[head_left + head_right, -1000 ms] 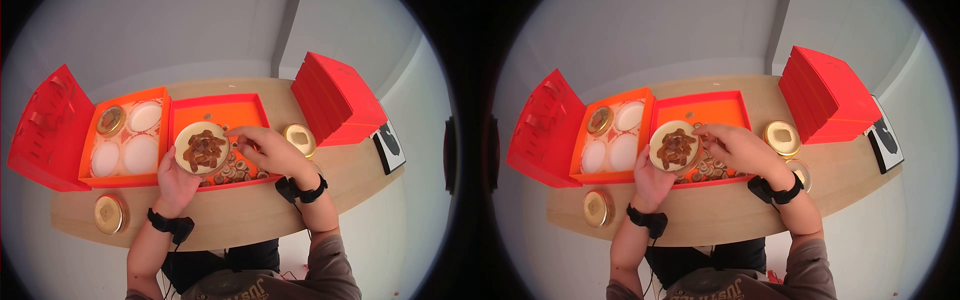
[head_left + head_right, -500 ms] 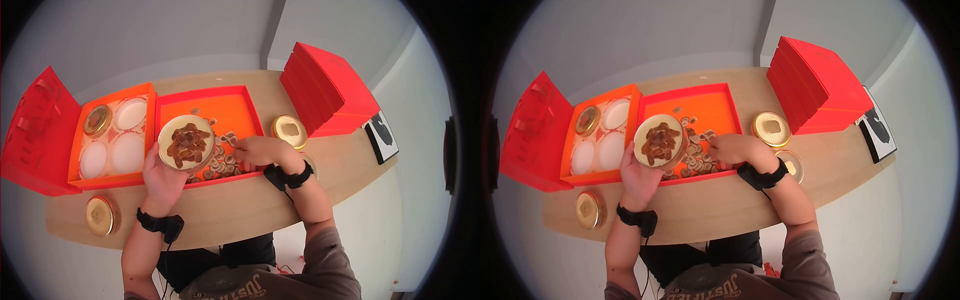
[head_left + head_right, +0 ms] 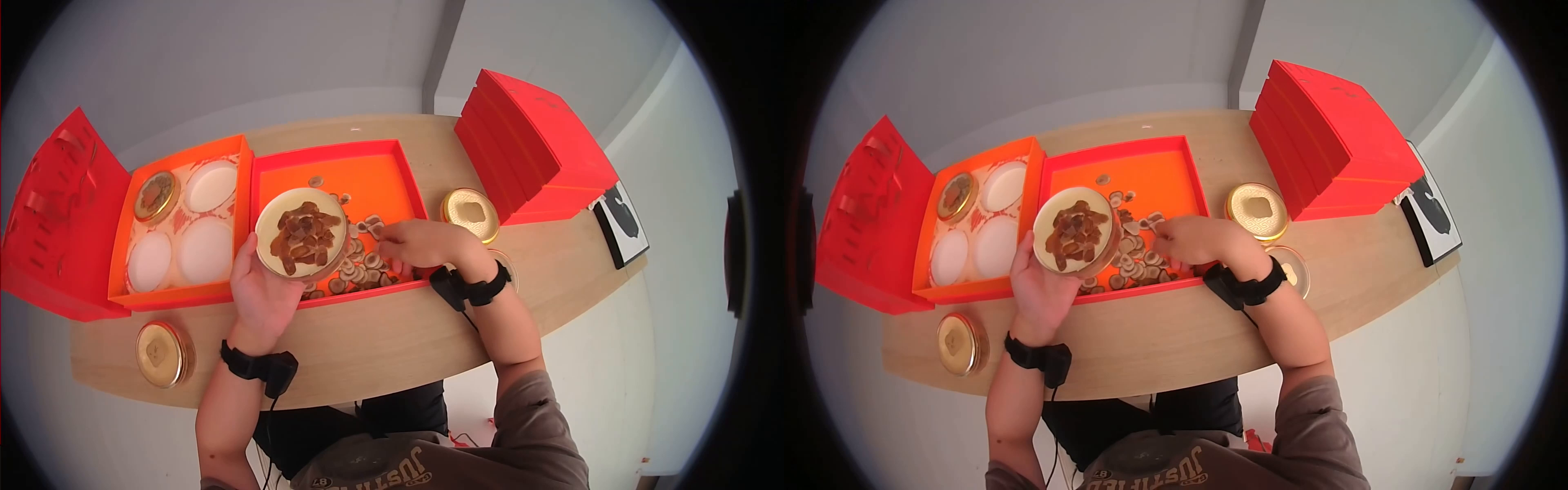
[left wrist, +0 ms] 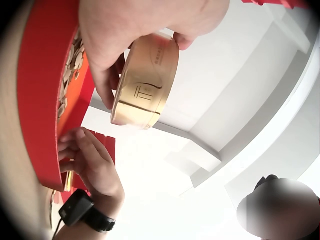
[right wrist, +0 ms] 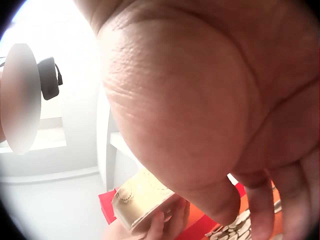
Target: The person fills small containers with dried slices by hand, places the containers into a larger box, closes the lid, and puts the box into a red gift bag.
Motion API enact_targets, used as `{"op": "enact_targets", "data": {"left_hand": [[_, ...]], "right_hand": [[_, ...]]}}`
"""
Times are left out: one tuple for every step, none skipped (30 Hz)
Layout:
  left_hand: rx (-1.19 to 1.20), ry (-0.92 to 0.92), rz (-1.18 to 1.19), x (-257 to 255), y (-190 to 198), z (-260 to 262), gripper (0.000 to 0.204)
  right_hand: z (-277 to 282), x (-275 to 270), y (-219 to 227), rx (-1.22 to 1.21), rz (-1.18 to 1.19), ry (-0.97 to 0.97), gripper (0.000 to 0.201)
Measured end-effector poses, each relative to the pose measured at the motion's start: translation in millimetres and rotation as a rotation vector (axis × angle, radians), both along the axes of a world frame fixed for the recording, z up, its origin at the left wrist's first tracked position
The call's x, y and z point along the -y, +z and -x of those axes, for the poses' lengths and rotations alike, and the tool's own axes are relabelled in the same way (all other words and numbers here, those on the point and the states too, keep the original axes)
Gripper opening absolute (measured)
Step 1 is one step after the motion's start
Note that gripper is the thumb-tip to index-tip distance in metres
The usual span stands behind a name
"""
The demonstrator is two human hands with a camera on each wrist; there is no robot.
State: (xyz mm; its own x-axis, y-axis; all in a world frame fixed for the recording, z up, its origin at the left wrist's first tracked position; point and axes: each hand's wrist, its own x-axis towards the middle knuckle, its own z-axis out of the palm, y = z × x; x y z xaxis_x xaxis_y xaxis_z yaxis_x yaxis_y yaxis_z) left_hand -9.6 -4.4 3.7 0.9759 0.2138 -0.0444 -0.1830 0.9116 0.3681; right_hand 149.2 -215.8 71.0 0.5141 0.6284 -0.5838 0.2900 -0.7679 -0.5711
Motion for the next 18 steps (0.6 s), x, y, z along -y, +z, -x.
{"op": "enact_targets", "data": {"left_hand": [[0.001, 0.002, -0.007, 0.3, 0.5, 0.3, 0.05], [0.001, 0.004, -0.014, 0.6, 0.7, 0.4, 0.05], [0.0, 0.002, -0.015, 0.7, 0.8, 0.3, 0.05], [0.0, 0.003, -0.023, 0.6, 0.9, 0.2, 0.049], [0.001, 0.005, -0.03, 0.3, 0.9, 0.0, 0.049], [0.002, 0.006, -0.03, -0.2, 0.3, -0.2, 0.049], [0.005, 0.005, -0.024, -0.8, -1.0, -0.5, 0.049], [0.009, 0.005, -0.02, -1.5, -2.1, -0.5, 0.049], [0.009, 0.007, -0.02, -2.1, -2.5, 0.0, 0.049], [0.01, -0.006, -0.004, -2.5, -2.8, 0.5, 0.049], [0.011, -0.021, 0.011, -2.8, -3.0, 0.8, 0.049], [0.011, -0.022, 0.011, -2.6, -3.0, 1.1, 0.049], [0.011, -0.02, 0.003, -2.2, -3.0, 1.2, 0.05], [0.01, -0.017, -0.005, -1.8, -3.0, 1.1, 0.05], [0.01, -0.019, -0.006, -1.3, -2.3, 0.7, 0.05], [-0.01, -0.003, -0.012, -0.6, -1.3, 0.4, 0.05], [-0.029, 0.014, -0.017, -0.3, -0.8, 0.3, 0.05], [-0.029, 0.014, -0.017, -0.2, -0.8, 0.3, 0.05]], "right_hand": [[-0.9, -0.8, -5.6, 0.045, 0.001, 0.045, 0.037], [-2.0, -0.6, -10.5, 0.089, 0.001, 0.09, 0.038], [-4.3, -0.2, -13.1, 0.088, 0.001, 0.088, 0.038], [-7.9, -0.4, -14.7, 0.197, -0.049, 0.128, 0.04], [-9.5, -0.7, -14.3, 0.306, -0.099, 0.168, 0.041], [-9.2, 0.3, -12.2, 0.307, -0.098, 0.169, 0.041], [-8.0, 1.7, -8.0, 0.257, -0.145, 0.084, 0.041], [-6.8, 2.3, -3.9, 0.206, -0.192, -0.001, 0.042], [-5.9, 2.4, -0.6, 0.206, -0.192, 0.001, 0.042], [-4.9, 2.7, 2.4, 0.149, -0.104, 0.003, 0.042], [-4.4, 2.9, 3.8, 0.092, -0.015, 0.005, 0.041], [-4.1, 2.4, 1.2, 0.092, -0.015, 0.004, 0.041], [-4.0, 1.4, -4.5, 0.045, 0.008, 0.023, 0.041], [-4.6, 1.1, -9.7, -0.003, 0.03, 0.043, 0.04], [-7.1, 1.0, -13.8, -0.003, 0.029, 0.041, 0.04], [-10.3, 0.6, -17.4, 0.1, -0.022, 0.094, 0.041], [-10.5, -0.7, -16.8, 0.203, -0.072, 0.147, 0.043], [-9.4, -0.6, -13.9, 0.203, -0.071, 0.147, 0.043]]}}
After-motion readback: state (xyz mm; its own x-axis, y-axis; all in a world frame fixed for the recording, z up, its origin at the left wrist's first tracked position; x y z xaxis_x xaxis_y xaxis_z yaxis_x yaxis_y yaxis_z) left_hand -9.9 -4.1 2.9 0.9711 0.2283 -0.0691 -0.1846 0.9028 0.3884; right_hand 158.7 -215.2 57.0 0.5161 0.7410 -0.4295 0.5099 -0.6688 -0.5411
